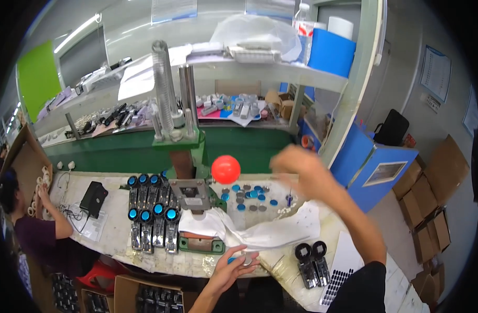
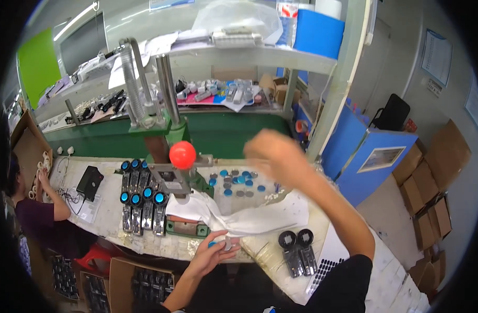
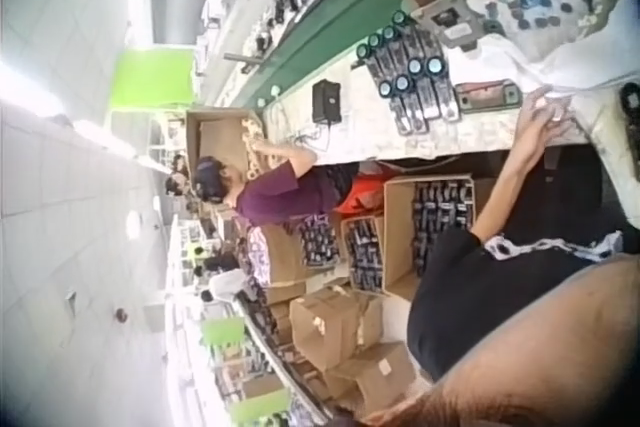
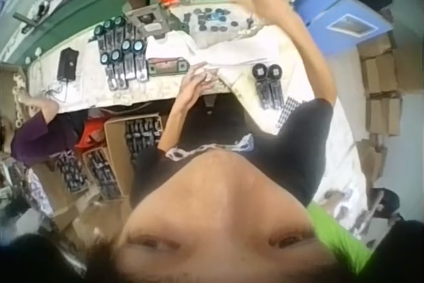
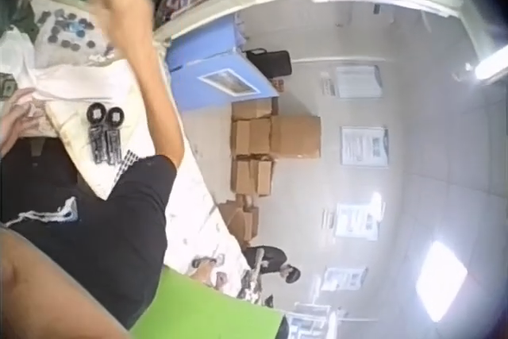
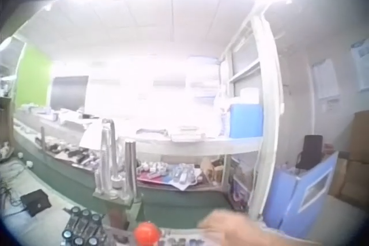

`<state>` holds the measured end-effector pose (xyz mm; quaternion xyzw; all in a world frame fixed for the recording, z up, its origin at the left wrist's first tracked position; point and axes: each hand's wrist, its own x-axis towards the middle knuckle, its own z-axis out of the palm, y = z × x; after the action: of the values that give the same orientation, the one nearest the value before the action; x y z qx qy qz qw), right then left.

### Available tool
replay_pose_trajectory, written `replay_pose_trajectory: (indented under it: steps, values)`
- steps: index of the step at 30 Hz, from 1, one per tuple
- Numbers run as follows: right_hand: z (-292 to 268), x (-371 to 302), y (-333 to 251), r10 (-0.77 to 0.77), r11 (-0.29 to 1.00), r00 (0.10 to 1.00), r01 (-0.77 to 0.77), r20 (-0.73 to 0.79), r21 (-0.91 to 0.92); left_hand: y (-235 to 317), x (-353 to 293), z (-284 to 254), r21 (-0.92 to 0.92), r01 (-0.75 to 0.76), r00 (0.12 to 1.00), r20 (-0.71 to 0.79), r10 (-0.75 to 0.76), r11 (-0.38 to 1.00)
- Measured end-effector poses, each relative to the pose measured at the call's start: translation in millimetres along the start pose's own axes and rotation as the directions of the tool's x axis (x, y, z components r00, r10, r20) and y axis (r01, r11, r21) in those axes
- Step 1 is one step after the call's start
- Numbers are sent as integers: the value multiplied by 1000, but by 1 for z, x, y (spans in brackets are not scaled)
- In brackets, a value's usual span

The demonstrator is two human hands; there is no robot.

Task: The person assembles electronic devices by attaching circular components to electronic housings and plastic components, then pressing them together with a manual press machine.

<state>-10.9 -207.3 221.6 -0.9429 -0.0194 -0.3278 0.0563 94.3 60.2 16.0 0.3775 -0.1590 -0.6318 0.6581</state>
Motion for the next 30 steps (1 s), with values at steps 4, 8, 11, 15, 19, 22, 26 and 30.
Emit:
replay_pose_trajectory:
  steps: [4, 8, 11, 15, 19, 22, 26, 30]
  values:
    - [20, -86, -98, 167, 943, 952, -230, 257, 241, 2, 9, 28, -194, 71, 979, 203, -31, 978]
    - [21, -136, -136, 537, 781, 843, -500, 6, 375, 0, 10, 66, -275, 106, 916, 400, 14, 956]
    - [33, -165, -140, 618, 717, 784, -536, -52, 445, -15, 16, 77, -307, 211, 911, 407, -73, 928]
    - [37, -191, -151, 633, 678, 773, -527, -42, 512, -30, 11, 88, -269, 274, 904, 399, -153, 923]
    - [41, -206, -160, 647, 671, 758, -516, -80, 533, -43, 1, 95, -273, 295, 912, 368, -184, 916]
    - [41, -211, -168, 702, 603, 711, -553, -52, 575, -51, -2, 98, -266, 274, 920, 352, -171, 924]
    - [22, -223, -151, 744, 624, 658, -623, -116, 471, -48, -2, 99, -166, 303, 922, 300, -244, 939]
    - [-13, -233, -109, 810, 577, 563, -814, -164, 60, -46, 0, 99, 213, 220, 927, 258, -272, 952]
